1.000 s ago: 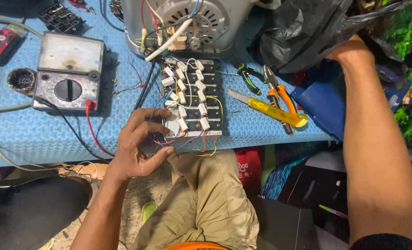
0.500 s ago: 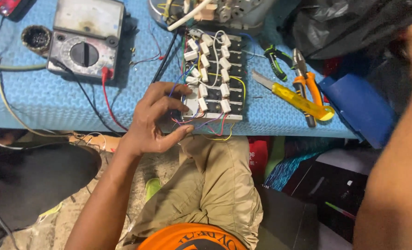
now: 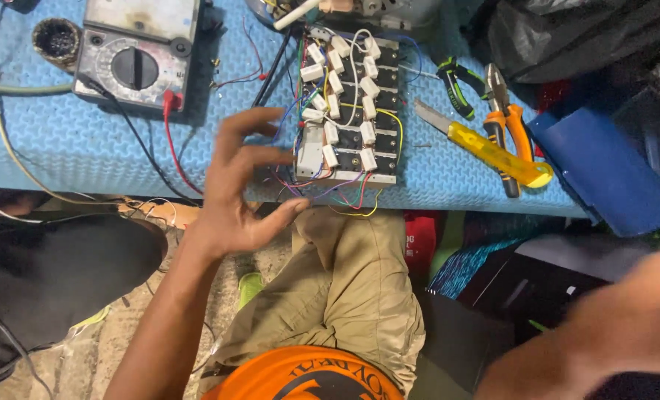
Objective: The person handles a red circuit board and a larger white board with multiple white connectors and colored wires. They connect wires to the white board, then pick up and inspect a green circuit board, turning it over to view both sides before placing it back on the table.
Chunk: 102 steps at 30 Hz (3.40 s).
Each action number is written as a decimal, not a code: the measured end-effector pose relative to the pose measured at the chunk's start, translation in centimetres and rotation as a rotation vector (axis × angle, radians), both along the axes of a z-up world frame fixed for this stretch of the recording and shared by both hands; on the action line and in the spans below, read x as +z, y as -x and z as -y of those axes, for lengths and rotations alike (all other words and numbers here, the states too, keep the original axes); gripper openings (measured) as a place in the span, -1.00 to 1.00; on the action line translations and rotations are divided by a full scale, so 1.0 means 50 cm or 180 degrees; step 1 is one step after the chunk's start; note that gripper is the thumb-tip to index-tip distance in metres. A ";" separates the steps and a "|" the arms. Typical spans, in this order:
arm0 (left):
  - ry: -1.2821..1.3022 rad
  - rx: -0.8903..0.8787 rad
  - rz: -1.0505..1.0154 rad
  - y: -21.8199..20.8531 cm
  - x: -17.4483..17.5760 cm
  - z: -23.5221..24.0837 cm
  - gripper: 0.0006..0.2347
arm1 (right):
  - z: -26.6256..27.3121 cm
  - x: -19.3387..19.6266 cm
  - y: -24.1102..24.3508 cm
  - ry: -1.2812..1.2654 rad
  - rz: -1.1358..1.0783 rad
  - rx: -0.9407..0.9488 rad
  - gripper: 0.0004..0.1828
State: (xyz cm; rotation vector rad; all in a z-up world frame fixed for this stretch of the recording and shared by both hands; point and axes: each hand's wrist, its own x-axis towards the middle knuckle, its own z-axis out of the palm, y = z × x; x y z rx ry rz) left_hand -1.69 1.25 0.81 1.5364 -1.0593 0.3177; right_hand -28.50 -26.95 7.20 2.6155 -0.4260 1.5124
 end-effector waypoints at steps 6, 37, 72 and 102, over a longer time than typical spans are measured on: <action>0.0237 0.0937 0.0169 0.108 -0.018 -0.022 -0.76 | -0.158 -0.086 -0.100 -0.0135 -0.0549 0.1152 -0.69; 0.0289 -0.0338 -0.3460 0.172 0.014 0.018 -0.66 | -0.208 -0.164 -0.111 -0.4572 0.0122 0.2185 -0.40; 0.0577 -0.0689 -0.3725 0.178 -0.036 0.014 -0.80 | -0.181 -0.096 -0.200 -0.4831 -0.0248 0.1863 -0.72; 0.0762 -0.0401 -0.4066 0.163 -0.035 0.041 -0.75 | -0.171 -0.131 -0.202 -0.5139 -0.0075 0.1815 -0.61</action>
